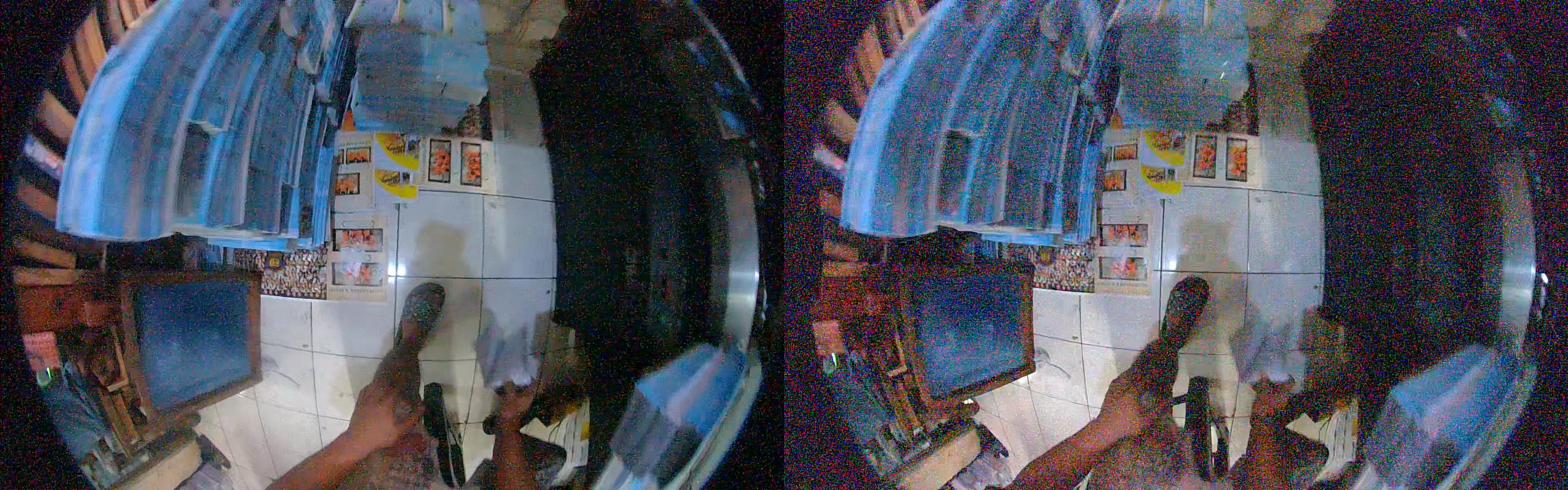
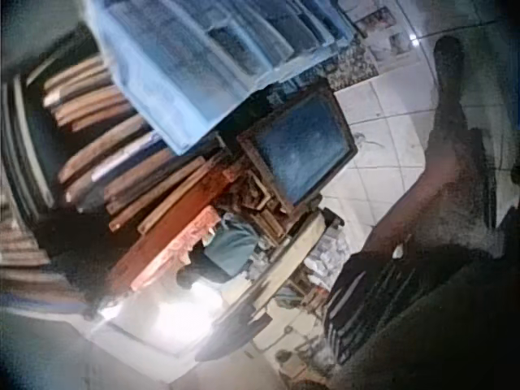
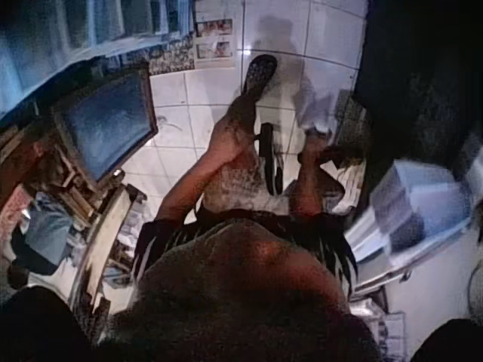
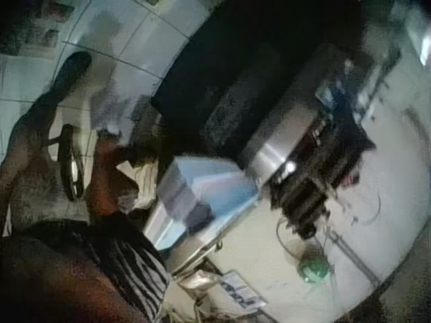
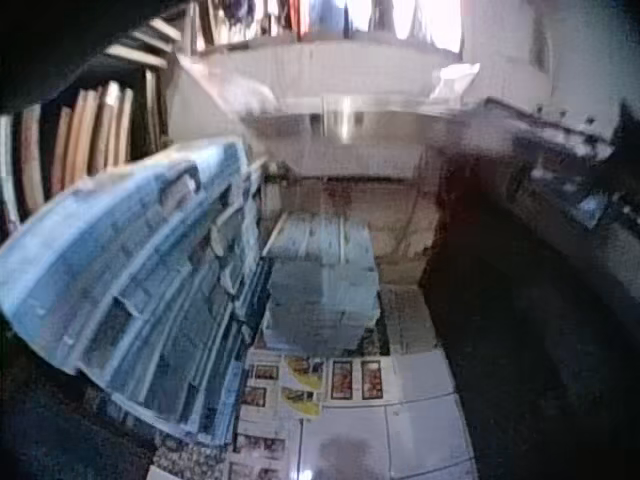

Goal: The person aligns a stack of printed brochures on a metal surface by hand, then relocates to a table to open individual folded papers one by one and place them onto a machine's intake.

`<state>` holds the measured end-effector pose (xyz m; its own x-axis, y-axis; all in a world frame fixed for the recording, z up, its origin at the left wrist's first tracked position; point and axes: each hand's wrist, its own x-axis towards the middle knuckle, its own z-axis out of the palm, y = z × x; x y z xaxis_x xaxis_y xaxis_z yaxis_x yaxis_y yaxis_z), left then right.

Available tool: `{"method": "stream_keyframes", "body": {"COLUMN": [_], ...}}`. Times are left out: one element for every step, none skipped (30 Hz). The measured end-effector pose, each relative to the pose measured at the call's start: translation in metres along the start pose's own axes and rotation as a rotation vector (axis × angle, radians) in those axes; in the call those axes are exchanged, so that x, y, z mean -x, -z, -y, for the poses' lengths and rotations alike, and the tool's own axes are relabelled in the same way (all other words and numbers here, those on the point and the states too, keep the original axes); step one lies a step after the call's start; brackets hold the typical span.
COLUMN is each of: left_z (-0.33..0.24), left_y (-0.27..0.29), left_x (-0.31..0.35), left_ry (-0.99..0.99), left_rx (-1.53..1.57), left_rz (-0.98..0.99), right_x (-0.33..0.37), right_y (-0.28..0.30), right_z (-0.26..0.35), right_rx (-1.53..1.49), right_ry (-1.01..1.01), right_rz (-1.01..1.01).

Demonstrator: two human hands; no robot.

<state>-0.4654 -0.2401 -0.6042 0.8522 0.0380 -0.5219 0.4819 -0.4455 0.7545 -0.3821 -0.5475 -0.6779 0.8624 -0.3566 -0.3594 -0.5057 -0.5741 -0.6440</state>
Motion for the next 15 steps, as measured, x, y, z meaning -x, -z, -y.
{"method": "stream_keyframes", "body": {"left_z": [0.001,0.0,0.005,0.008,0.007,0.012,0.015,0.02,0.025,0.026,0.011,0.001,-0.008,-0.009,-0.003], "left_y": [-0.003,-0.004,-0.008,-0.011,-0.006,0.0,0.005,0.011,0.023,0.035,0.016,0.019,0.018,0.011,0.01], "left_x": [-0.009,-0.014,0.001,-0.006,-0.001,-0.008,-0.019,-0.02,-0.022,-0.028,-0.019,-0.022,-0.026,-0.032,-0.039], "left_ry": [-0.137,-0.245,-0.313,-0.348,-0.359,-0.397,-0.432,-0.512,-0.673,-0.67,-0.623,-0.606,-0.588,-0.535,-0.481], "left_rx": [-0.029,-0.074,-0.142,-0.223,-0.313,-0.231,-0.15,-0.121,-0.21,-0.195,-0.166,-0.148,-0.128,0.077,0.284], "left_rz": [-0.137,-0.158,-0.211,-0.226,-0.257,-0.239,-0.227,-0.34,-0.451,-0.453,-0.483,-0.552,-0.62,-0.699,-0.758], "right_x": [0.014,0.027,0.05,0.074,0.108,0.114,0.108,0.118,0.13,0.137,0.135,0.126,0.118,0.112,0.107], "right_y": [-0.006,-0.011,-0.022,-0.029,-0.035,-0.047,-0.055,-0.065,-0.064,-0.057,-0.022,-0.007,0.011,0.025,0.032], "right_z": [0.012,0.027,0.049,0.07,0.115,0.114,0.112,0.125,0.144,0.147,0.132,0.129,0.124,0.113,0.105], "right_rx": [-0.07,-0.201,-0.337,-0.426,-0.514,-0.451,-0.38,-0.5,-0.619,-0.648,-0.795,-0.973,-1.052,-1.083,-1.107], "right_ry": [0.026,0.056,0.081,0.011,-0.071,0.037,0.148,0.128,0.114,0.118,0.03,-0.041,-0.063,-0.076,-0.086], "right_rz": [0.061,0.151,0.257,0.34,0.414,0.449,0.486,0.494,0.514,0.464,0.58,0.673,0.705,0.701,0.691]}}
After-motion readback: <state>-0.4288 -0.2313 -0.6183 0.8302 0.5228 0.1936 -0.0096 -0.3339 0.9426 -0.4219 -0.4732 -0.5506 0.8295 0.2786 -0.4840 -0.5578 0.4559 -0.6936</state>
